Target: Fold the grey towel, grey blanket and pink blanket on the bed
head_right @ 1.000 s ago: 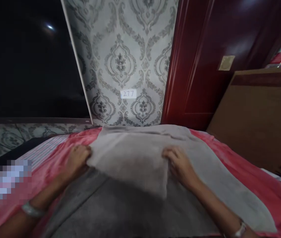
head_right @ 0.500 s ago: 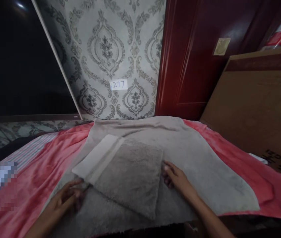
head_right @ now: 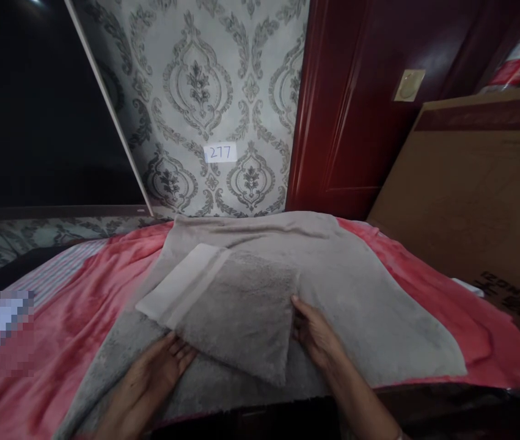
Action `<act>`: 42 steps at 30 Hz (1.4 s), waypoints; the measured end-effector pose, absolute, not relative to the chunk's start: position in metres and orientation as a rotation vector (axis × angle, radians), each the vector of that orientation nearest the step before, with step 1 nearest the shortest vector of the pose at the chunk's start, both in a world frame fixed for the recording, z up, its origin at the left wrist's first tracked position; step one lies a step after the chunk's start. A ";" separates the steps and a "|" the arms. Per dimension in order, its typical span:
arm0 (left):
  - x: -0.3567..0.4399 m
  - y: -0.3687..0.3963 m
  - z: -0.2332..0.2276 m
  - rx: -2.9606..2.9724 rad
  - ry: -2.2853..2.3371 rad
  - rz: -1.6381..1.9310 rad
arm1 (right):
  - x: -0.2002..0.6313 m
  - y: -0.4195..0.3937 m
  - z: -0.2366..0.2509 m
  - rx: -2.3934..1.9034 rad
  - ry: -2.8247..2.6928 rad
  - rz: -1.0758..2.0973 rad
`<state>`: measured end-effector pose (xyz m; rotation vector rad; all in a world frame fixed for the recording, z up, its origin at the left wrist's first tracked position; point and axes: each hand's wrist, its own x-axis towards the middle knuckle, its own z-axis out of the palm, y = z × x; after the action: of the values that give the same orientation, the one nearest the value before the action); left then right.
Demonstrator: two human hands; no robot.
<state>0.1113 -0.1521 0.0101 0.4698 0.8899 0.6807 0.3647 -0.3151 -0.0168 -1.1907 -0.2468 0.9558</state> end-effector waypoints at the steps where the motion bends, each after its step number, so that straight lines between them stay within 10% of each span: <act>1: 0.113 -0.153 0.014 0.467 0.890 0.682 | 0.362 -0.315 -0.012 -1.170 -0.242 0.982; 33: 0.142 -0.169 0.017 0.298 0.887 0.848 | 0.370 -0.366 -0.011 -1.471 -0.203 0.891; 42: 0.142 -0.173 0.016 0.363 0.885 0.859 | 0.457 -0.279 -0.020 -1.902 -0.913 0.189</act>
<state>0.1416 -0.1726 0.0156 0.3627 0.8847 0.8588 0.4571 -0.2788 -0.0197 -1.9020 -0.9128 0.1892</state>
